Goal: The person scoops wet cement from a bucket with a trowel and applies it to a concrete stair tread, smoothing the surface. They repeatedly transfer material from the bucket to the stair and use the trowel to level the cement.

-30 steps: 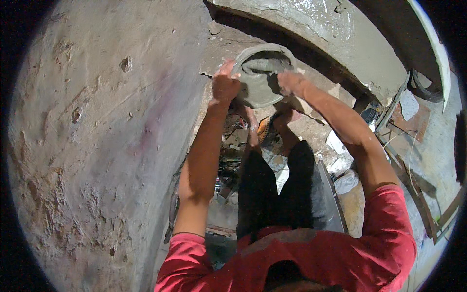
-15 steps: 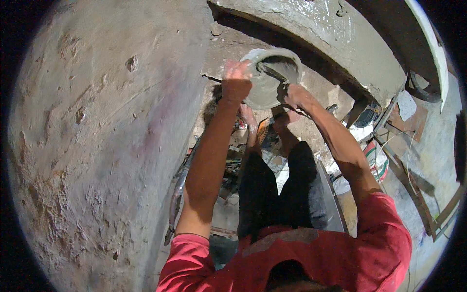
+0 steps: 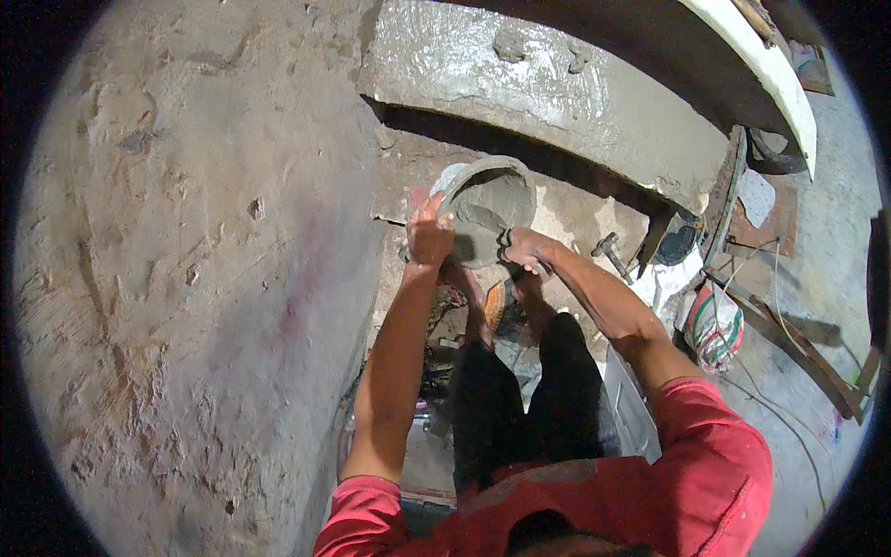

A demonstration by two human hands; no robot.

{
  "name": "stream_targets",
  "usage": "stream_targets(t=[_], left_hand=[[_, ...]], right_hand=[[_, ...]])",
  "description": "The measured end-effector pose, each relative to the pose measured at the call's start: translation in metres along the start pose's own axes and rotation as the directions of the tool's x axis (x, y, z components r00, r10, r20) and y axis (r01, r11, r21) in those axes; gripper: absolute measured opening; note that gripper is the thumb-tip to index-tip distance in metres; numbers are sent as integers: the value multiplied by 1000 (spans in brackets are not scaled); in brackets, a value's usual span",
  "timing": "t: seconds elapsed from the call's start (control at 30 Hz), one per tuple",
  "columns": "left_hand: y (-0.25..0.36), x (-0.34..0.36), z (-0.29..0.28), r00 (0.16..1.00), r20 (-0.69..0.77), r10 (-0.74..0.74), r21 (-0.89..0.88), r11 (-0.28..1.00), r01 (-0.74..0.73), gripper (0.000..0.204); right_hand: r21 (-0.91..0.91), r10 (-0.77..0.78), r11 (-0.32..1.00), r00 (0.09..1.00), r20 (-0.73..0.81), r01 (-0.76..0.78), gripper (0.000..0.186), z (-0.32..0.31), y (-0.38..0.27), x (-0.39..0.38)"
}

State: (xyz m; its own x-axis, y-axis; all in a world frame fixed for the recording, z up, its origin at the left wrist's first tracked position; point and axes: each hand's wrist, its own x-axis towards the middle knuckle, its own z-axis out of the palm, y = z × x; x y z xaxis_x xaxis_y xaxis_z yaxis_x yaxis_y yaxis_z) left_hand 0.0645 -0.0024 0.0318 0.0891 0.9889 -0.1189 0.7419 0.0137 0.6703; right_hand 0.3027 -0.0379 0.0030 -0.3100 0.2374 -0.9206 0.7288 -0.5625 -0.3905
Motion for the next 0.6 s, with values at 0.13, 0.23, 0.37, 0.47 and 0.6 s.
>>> stream_targets(t=[0.13, 0.23, 0.37, 0.47, 0.6], left_hand=[[-1, -6, 8, 990, -76, 122, 58, 991, -118, 45], [-1, -12, 14, 951, -217, 219, 74, 975, -207, 44], [-5, -25, 17, 980, -178, -86, -160, 985, 57, 47], [-13, -41, 21, 964, -230, -134, -99, 989, 114, 45], [-18, -63, 39, 932, -294, -212, -89, 977, 194, 48]], right_hand=[[274, -48, 961, 995, 83, 24, 20, 0, 14, -17], [372, -104, 927, 984, 147, 43, 22, 2, 26, -48], [445, -185, 878, 982, -25, 177, 26, 0, 28, -116], [369, -194, 894, 961, -196, 256, 30, -7, 14, -165], [-250, -543, 811, 520, -660, 529, 31, -19, -25, -200]])
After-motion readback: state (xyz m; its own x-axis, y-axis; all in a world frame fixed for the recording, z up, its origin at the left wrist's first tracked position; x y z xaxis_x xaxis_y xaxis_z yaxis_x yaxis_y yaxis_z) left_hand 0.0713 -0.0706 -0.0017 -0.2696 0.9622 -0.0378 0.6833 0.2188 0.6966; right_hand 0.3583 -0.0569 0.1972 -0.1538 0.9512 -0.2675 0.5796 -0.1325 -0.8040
